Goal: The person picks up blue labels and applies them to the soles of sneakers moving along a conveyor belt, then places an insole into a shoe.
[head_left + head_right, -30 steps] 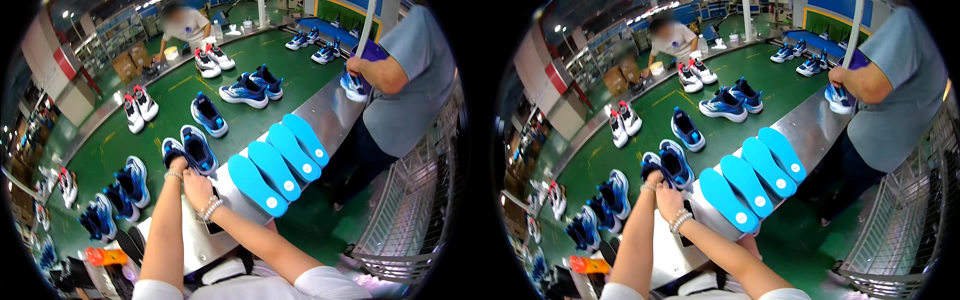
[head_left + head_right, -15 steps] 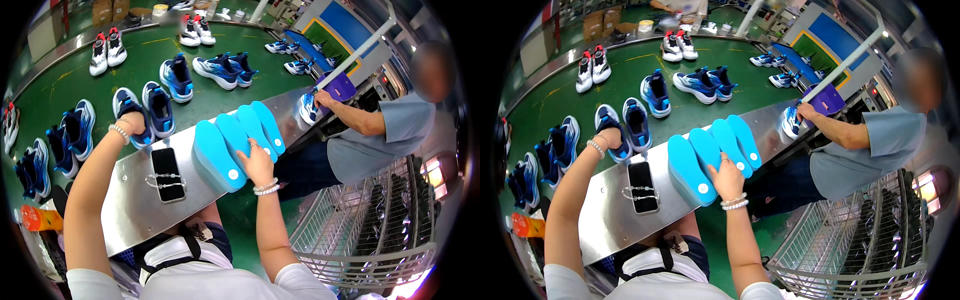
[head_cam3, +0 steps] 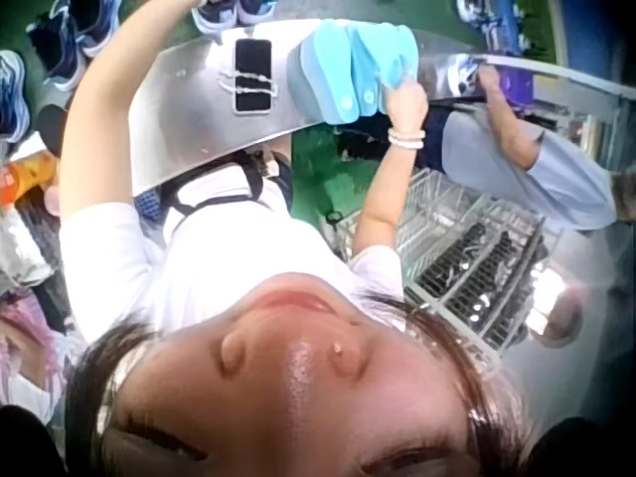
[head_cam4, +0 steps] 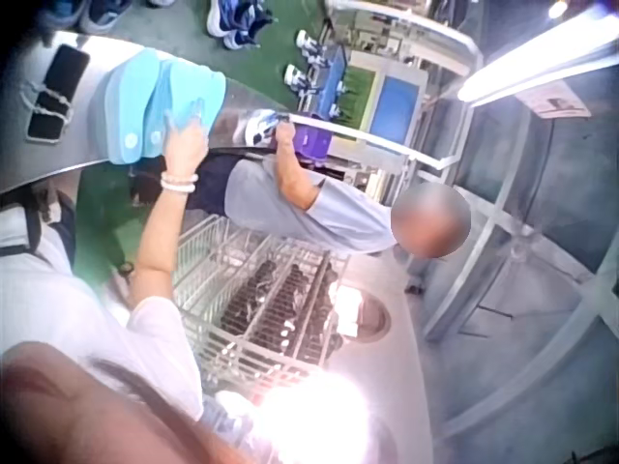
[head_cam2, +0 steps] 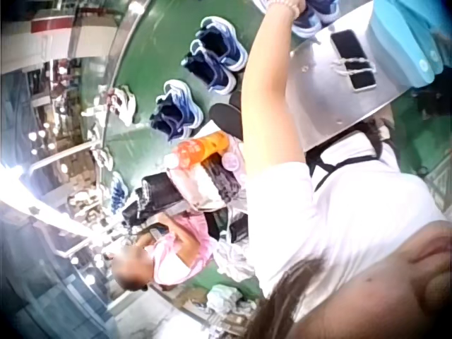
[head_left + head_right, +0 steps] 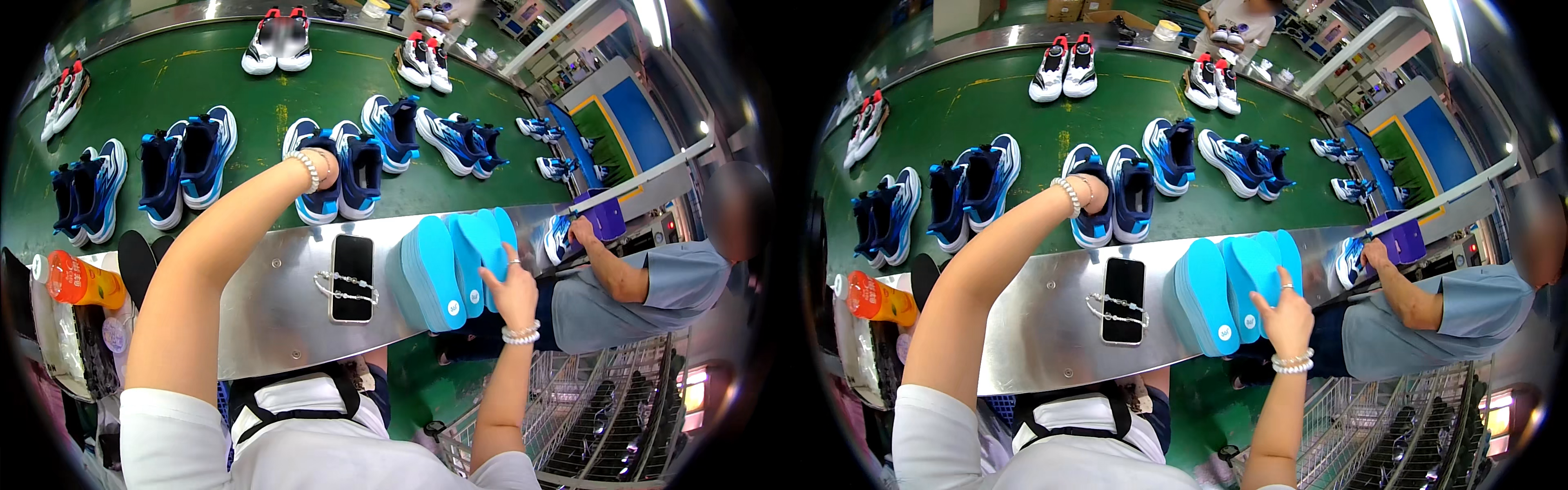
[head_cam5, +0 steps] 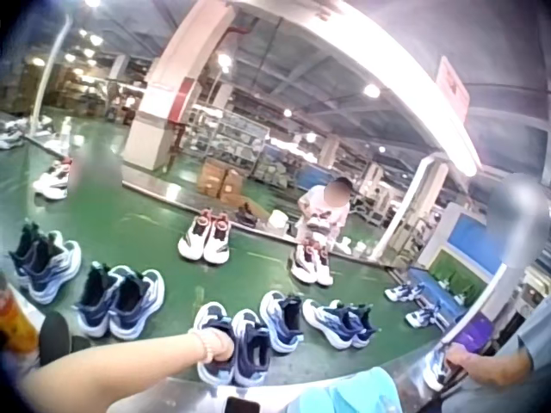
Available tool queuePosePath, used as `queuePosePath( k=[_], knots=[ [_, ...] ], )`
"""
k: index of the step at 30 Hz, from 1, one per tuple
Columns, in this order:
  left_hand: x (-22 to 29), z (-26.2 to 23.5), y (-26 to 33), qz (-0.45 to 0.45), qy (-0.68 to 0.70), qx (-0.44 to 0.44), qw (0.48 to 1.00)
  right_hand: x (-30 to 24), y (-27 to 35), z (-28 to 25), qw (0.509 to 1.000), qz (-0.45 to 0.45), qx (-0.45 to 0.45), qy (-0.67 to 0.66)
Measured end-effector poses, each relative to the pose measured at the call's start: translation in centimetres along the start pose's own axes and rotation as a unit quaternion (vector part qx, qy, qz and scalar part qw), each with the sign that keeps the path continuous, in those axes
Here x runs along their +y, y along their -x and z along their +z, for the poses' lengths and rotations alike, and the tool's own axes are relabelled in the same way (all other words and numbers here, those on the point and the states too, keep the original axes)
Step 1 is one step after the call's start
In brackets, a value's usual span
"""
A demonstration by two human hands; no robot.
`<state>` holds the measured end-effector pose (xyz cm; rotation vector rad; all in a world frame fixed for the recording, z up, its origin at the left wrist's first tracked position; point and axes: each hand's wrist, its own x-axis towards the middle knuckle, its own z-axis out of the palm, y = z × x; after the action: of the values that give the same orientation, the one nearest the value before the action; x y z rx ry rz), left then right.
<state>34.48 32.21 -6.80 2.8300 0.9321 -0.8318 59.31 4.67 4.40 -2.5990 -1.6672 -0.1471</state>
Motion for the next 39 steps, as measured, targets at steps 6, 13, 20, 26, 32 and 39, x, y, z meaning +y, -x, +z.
queuePosePath(
  k=[6,13,20,26,32,39],
  knots=[
    [3.5,-5.2,4.9,-0.053,0.170,0.532,0.828,-1.6,-2.1,-2.2,0.883,-0.055,-0.163,-0.436],
    [1.5,-3.5,0.3,-0.124,0.315,0.394,0.855,-8.6,-11.0,0.7,0.751,-0.153,-0.321,-0.557],
    [-0.4,-3.2,0.0,-0.125,0.359,0.384,0.841,-13.4,-15.6,2.4,0.833,-0.234,-0.349,-0.360],
    [-0.2,-2.8,-0.9,-0.112,0.390,0.414,0.815,-13.5,-18.6,6.6,0.850,-0.278,-0.268,-0.359],
    [0.3,-1.9,-1.2,-0.087,0.426,0.442,0.784,-13.5,-16.0,2.7,0.774,-0.115,-0.433,-0.447],
    [0.3,-2.4,0.3,-0.106,0.497,0.417,0.754,-15.6,-17.2,9.2,0.841,-0.300,-0.296,-0.339]
  ],
)
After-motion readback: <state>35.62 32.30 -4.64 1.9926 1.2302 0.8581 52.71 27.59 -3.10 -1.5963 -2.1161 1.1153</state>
